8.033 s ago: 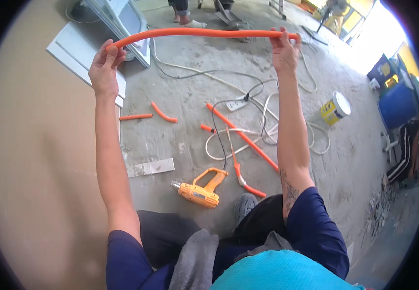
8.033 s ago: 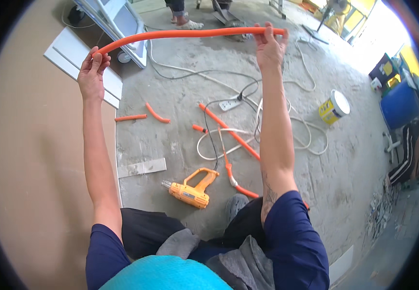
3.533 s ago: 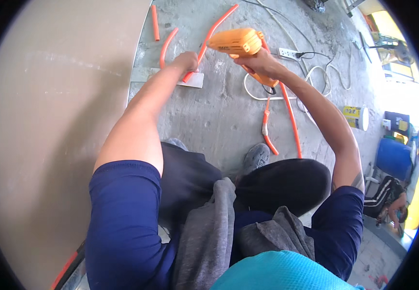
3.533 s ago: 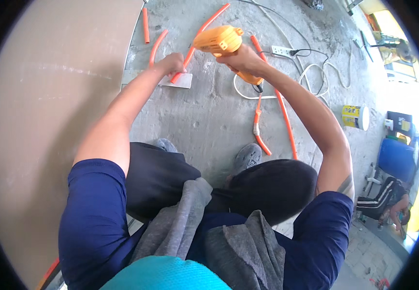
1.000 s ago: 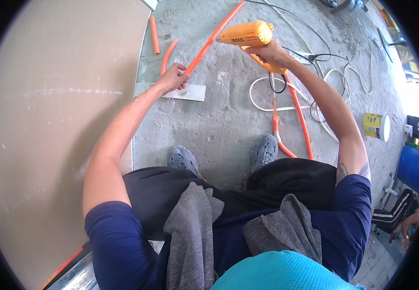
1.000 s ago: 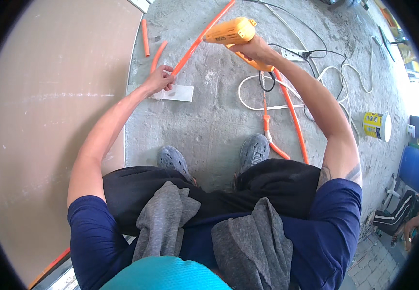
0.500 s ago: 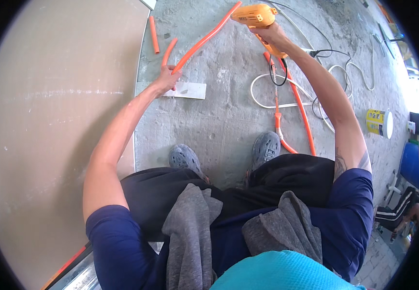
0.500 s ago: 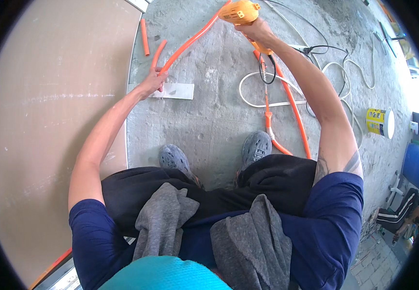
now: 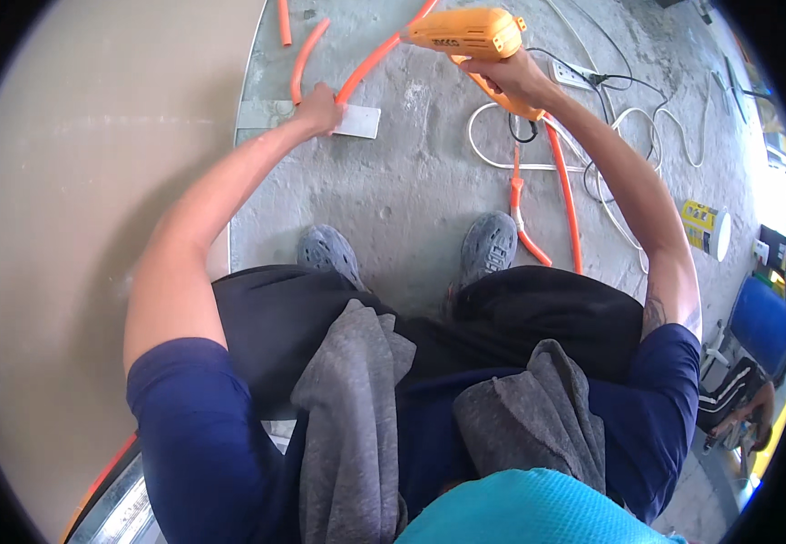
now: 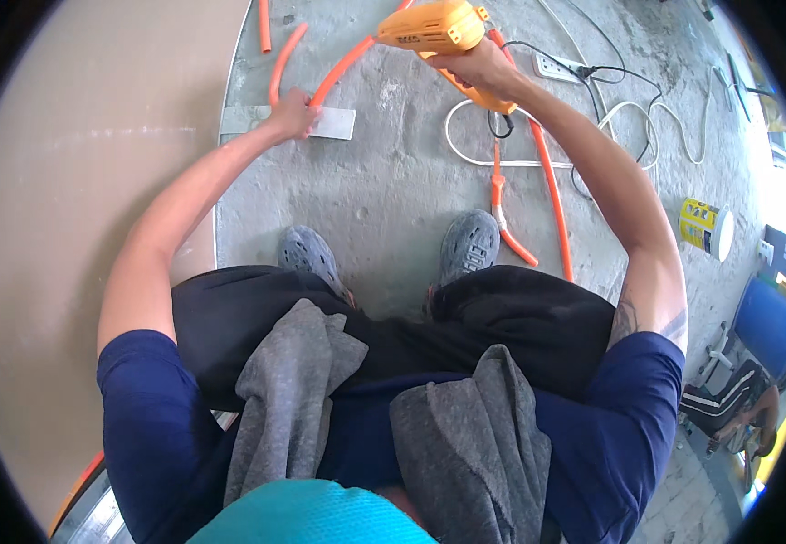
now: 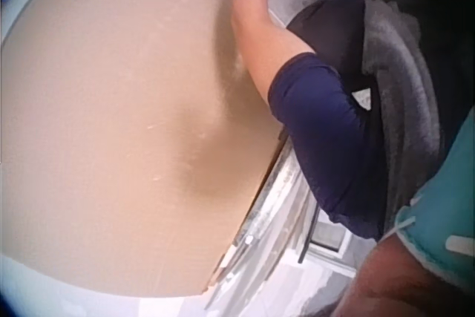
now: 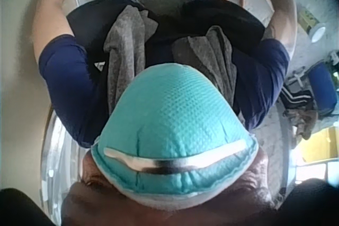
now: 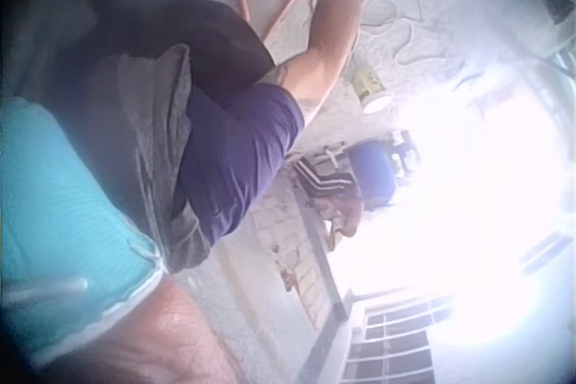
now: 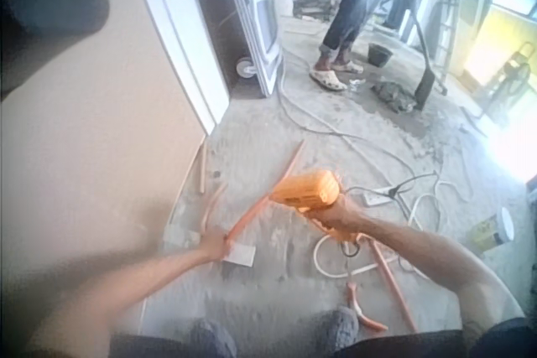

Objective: The person holds a section of orange conduit pipe and uses a heat gun to apply heat to the surface, rotating and moving the pipe through the air to distribute the heat.

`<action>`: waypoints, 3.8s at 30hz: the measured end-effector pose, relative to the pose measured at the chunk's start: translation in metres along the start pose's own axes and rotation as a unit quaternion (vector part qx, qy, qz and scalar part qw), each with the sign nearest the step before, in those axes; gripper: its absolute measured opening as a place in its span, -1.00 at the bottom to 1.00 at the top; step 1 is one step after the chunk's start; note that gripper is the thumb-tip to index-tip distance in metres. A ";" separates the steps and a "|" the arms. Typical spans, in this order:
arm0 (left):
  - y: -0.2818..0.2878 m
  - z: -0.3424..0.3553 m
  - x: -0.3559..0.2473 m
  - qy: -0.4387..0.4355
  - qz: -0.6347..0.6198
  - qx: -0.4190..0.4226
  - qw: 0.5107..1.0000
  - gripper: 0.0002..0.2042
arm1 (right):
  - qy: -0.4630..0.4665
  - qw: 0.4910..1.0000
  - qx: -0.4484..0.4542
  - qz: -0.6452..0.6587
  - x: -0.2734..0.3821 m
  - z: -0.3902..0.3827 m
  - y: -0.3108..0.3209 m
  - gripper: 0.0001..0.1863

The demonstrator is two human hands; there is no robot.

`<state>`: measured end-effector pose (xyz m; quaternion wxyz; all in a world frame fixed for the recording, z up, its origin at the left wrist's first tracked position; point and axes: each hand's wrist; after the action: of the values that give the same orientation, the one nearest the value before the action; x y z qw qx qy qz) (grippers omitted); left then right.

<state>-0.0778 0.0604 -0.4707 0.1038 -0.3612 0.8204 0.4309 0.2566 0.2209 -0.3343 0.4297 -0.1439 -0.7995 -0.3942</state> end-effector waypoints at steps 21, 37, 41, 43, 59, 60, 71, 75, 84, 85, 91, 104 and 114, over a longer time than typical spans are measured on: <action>0.045 -0.050 -0.005 0.108 -0.006 0.134 0.985 -0.91 | 0.054 0.986 0.101 -0.122 0.016 -0.045 -0.082 -0.43; 0.093 0.066 -0.075 -0.171 0.276 -0.149 0.934 -0.47 | -0.091 0.978 -0.102 0.156 -0.011 0.011 0.015 -0.73; 0.060 0.118 -0.175 -0.346 0.394 -0.258 0.811 -0.54 | -0.093 0.947 -0.161 0.264 -0.045 0.007 0.051 -0.78; 0.056 0.143 -0.201 -0.372 0.423 -0.279 0.777 -0.57 | -0.106 0.927 -0.178 0.314 -0.049 0.008 0.056 -0.84; 0.072 0.254 -0.190 -0.601 0.420 -0.301 0.609 -0.85 | -0.145 0.929 -0.188 0.283 -0.065 -0.032 0.076 -0.78; 0.081 0.250 -0.185 -0.599 0.423 -0.304 0.608 -0.85 | -0.149 0.934 -0.183 0.268 -0.064 -0.032 0.076 -0.79; 0.225 0.052 -0.114 -0.386 0.497 -0.281 0.724 -0.73 | -0.076 0.970 -0.188 0.136 -0.040 -0.014 0.101 -0.73; 0.221 -0.014 -0.089 -0.312 0.380 -0.310 0.814 -0.73 | -0.035 0.965 -0.211 0.148 -0.035 -0.010 0.122 -0.70; 0.074 -0.078 -0.033 -0.146 0.049 -0.185 0.971 -0.58 | -0.013 0.985 -0.128 0.114 -0.015 -0.001 0.076 -0.74; 0.070 -0.084 -0.032 -0.080 -0.010 -0.074 0.994 -0.58 | 0.009 0.988 -0.142 0.062 -0.009 -0.002 0.061 -0.76; 0.044 -0.128 -0.023 0.113 -0.202 0.072 0.970 -0.56 | -0.010 0.995 -0.049 0.090 0.008 -0.010 0.018 -0.76; 0.237 -0.241 -0.133 -0.072 0.034 -0.058 0.995 -0.43 | 0.047 0.985 -0.003 0.165 0.056 -0.054 0.006 -0.73; 0.313 -0.203 -0.288 -0.138 0.261 -0.249 0.923 -0.64 | 0.163 0.962 -0.048 0.214 0.086 -0.048 0.046 -0.79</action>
<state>-0.0566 0.1618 -0.0112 0.0066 -0.0855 0.7296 0.6785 0.2598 0.2049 -0.2261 0.6208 -0.2664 -0.6494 -0.3492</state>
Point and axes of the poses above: each hand's wrist, its own z-axis towards the middle knuckle, its own y-axis out of the back of the hand, x = y × z, and after that the axes turned 6 degrees about z, right-handed
